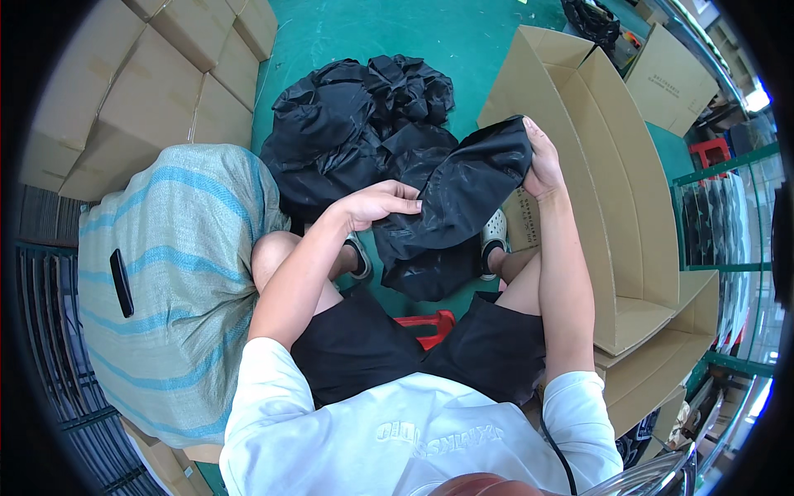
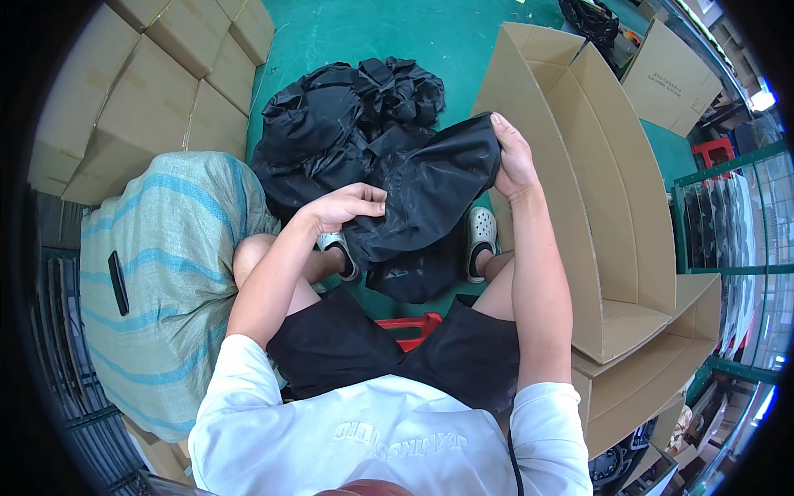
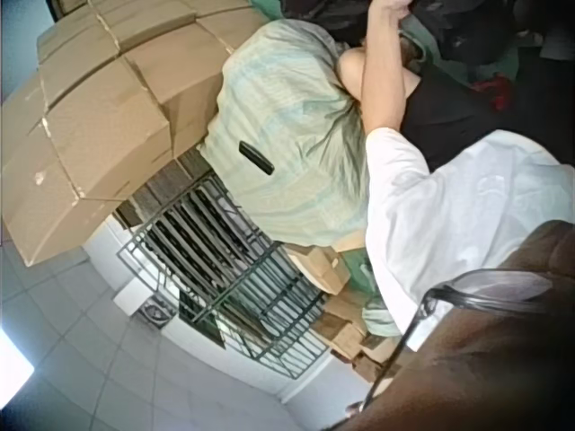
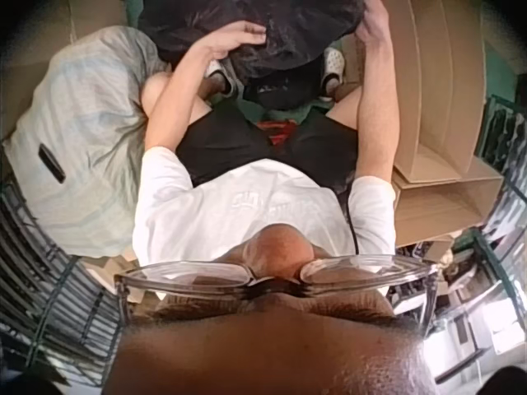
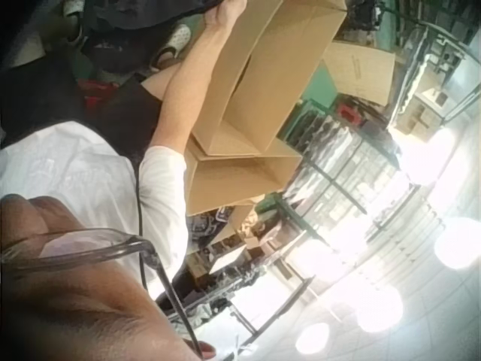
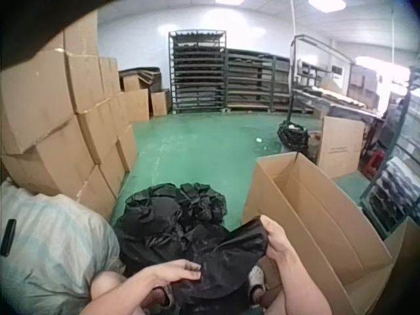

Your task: Packing black fabric items into a large cardboard box.

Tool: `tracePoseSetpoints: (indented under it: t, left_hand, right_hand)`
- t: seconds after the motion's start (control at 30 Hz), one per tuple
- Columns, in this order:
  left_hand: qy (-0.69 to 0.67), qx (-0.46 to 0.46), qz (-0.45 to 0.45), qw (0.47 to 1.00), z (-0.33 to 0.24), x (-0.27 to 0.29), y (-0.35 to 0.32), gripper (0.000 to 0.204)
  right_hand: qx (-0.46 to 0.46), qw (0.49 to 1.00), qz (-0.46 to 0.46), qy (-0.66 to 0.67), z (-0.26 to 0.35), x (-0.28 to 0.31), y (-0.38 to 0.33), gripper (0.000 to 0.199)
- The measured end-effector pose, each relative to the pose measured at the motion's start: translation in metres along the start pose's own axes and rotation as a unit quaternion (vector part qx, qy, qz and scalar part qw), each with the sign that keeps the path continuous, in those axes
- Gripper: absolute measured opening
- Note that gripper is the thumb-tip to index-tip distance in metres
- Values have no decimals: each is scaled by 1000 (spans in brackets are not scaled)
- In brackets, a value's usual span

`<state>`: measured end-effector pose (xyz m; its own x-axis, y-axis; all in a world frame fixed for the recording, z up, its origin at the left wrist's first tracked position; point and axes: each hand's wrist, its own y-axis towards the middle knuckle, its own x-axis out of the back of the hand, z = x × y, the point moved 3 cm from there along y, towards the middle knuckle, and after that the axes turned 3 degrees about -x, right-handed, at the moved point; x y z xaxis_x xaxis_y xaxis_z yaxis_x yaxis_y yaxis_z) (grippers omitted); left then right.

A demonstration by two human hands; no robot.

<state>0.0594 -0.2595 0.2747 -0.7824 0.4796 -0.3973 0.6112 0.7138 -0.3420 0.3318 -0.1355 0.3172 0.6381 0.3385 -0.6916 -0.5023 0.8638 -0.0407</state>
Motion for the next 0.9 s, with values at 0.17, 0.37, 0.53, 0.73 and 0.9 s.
tracePoseSetpoints:
  t: [0.17, 0.37, 0.53, 0.73, 0.9]
  left_hand:
    - [-147, -142, -65, 977, -28, 0, -11, 29]
    - [-242, -334, -28, 910, -52, 23, -30, 40]
    - [-222, -340, -74, 911, -54, 26, -30, 34]
    - [-107, -288, -178, 935, -57, 33, -36, 18]
    - [-44, -292, -238, 925, -59, 30, -37, 14]
  right_hand:
    - [11, 1000, -17, -4, 6, 1, -5, 24]
    - [-42, 998, 41, -13, 0, -1, -6, 27]
    - [-48, 997, 67, -4, 0, -12, -8, 30]
    - [-42, 997, 63, 0, 1, -8, -7, 29]
    - [-38, 994, -11, -101, -1, 8, -1, 24]
